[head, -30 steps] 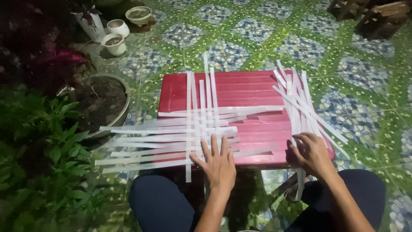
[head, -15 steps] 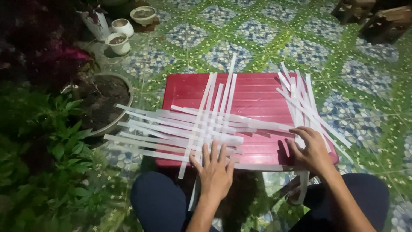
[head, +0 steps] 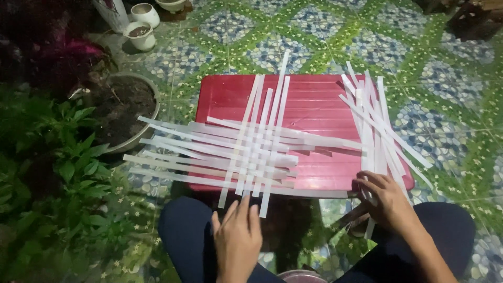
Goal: A person is manually weaving white plastic strips together on a red stool to form a mat or base.
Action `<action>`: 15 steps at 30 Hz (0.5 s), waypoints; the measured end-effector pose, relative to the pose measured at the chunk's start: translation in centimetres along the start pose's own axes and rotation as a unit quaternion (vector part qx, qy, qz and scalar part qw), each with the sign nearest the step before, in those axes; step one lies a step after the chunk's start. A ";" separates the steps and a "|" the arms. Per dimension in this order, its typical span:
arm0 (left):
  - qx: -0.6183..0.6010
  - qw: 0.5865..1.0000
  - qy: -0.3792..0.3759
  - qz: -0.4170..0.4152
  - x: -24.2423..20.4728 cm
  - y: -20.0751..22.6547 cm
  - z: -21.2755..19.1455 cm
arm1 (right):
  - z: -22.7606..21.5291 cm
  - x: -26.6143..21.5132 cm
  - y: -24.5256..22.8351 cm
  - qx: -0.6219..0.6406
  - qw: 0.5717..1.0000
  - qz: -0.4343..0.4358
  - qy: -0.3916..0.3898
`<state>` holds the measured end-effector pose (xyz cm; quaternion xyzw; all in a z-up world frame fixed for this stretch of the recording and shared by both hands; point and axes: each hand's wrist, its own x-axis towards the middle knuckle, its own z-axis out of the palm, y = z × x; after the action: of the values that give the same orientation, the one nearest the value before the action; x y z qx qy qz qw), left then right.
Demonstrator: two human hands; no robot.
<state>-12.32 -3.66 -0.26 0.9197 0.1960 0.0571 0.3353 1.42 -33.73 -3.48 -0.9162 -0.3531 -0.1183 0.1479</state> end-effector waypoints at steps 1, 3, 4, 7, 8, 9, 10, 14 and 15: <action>0.001 1.000 0.001 -0.002 -0.2 -0.9 0.0 | 0.0 -0.1 0.0 0.002 1.000 -0.002 0.000; -0.020 0.998 0.061 0.024 -0.7 -2.5 0.1 | 0.0 -0.2 -0.1 0.013 0.998 -0.003 0.066; -0.019 0.998 0.062 0.022 -0.8 -3.2 0.1 | -0.4 -0.2 -0.5 0.015 0.998 -0.005 0.066; -0.018 0.997 0.075 0.027 -1.8 -5.5 0.6 | -1.9 -0.8 -2.3 0.042 0.995 0.034 0.081; -0.022 0.995 0.089 0.033 -2.1 -6.2 0.8 | -2.6 -0.9 -3.0 0.028 0.993 0.028 0.115; -0.027 0.993 0.104 0.042 -2.3 -6.9 1.1 | -3.3 -1.0 -3.8 0.013 0.988 0.021 0.150; -0.027 0.993 0.105 0.042 -2.4 -7.4 1.2 | -3.8 -1.2 -4.0 0.013 0.988 0.021 0.151; -0.037 0.976 0.204 0.071 -3.0 -8.5 1.1 | -6.9 -1.9 -5.1 0.013 0.967 -0.023 0.253; -0.033 0.973 0.222 0.062 -3.1 -8.5 1.0 | -8.0 -2.2 -5.4 -0.014 0.959 -0.028 0.280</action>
<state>-17.64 0.44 -6.33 0.8830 0.2056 0.2869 0.3093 -4.70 -34.08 4.24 -0.8380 -0.3212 -0.3795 0.2247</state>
